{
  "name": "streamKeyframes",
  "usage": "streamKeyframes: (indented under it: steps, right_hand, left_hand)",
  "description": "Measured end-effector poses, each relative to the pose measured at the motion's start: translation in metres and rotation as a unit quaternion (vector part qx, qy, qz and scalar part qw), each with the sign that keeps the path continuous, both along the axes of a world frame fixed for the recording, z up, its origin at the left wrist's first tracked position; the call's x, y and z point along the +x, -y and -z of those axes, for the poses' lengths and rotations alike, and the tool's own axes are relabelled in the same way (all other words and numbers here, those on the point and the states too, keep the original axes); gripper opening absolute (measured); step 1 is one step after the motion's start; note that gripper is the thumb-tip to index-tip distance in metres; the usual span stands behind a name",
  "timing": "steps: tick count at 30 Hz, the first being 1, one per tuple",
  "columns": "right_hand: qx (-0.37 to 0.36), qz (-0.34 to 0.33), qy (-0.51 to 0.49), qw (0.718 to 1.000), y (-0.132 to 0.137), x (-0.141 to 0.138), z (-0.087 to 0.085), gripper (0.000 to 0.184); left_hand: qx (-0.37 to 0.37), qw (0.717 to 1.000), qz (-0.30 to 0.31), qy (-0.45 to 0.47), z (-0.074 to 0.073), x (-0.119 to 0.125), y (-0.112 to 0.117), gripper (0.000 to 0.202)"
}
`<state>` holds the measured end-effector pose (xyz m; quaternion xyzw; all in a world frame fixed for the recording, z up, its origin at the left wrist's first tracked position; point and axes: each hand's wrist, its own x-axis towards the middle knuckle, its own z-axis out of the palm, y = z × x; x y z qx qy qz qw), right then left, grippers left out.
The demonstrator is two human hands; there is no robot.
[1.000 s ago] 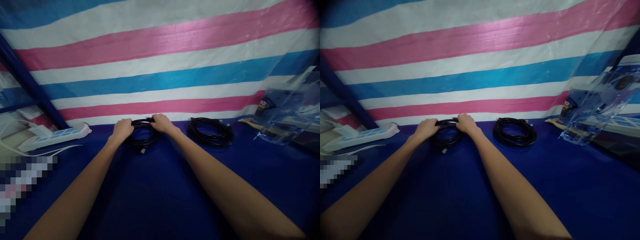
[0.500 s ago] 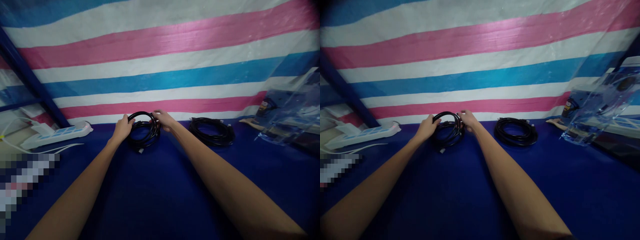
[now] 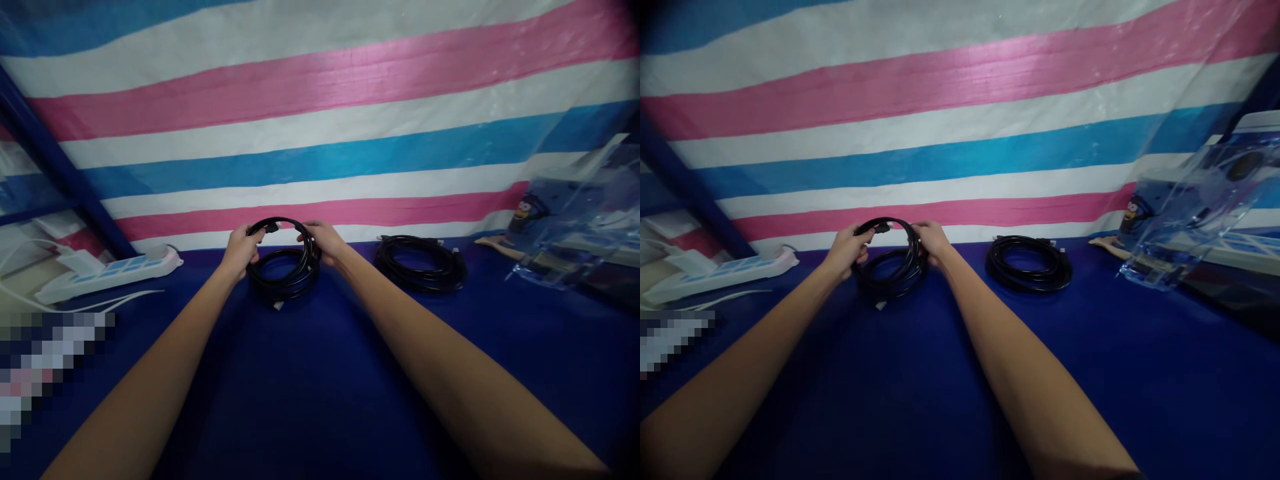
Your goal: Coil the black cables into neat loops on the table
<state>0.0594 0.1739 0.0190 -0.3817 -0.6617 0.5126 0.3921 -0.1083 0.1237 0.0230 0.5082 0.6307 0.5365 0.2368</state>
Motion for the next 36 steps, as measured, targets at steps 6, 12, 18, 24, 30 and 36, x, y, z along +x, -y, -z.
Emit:
streamKeyframes:
  steps: [6, 12, 18, 24, 30, 36]
  right_hand:
    - [0.04, -0.052, 0.04, 0.997, 0.012, 0.004, -0.026, 0.056]
    - [0.155, -0.015, 0.175, 0.972, 0.008, -0.007, -0.014, 0.042]
    - [0.227, 0.012, 0.306, 0.925, -0.002, -0.013, 0.006, 0.023]
    - [0.223, -0.013, 0.337, 0.914, -0.006, -0.009, 0.014, 0.032]
    - [0.238, 0.024, 0.328, 0.914, 0.001, 0.002, -0.007, 0.038]
    - [0.304, 0.029, 0.378, 0.874, 0.028, 0.083, -0.041, 0.029]
  left_hand:
    - [-0.047, 0.999, 0.006, 0.004, -0.014, 0.005, 0.005, 0.011]
    - [-0.125, 0.987, -0.029, -0.094, 0.0, -0.001, 0.002, 0.012]
    - [-0.155, 0.96, -0.04, -0.229, 0.007, -0.016, -0.003, 0.015]
    - [-0.155, 0.966, 0.082, -0.191, 0.01, -0.017, 0.001, 0.048]
    - [-0.111, 0.972, 0.094, -0.185, 0.0, -0.011, 0.003, 0.044]
    - [-0.066, 0.96, 0.11, -0.248, 0.015, -0.009, -0.002, 0.047]
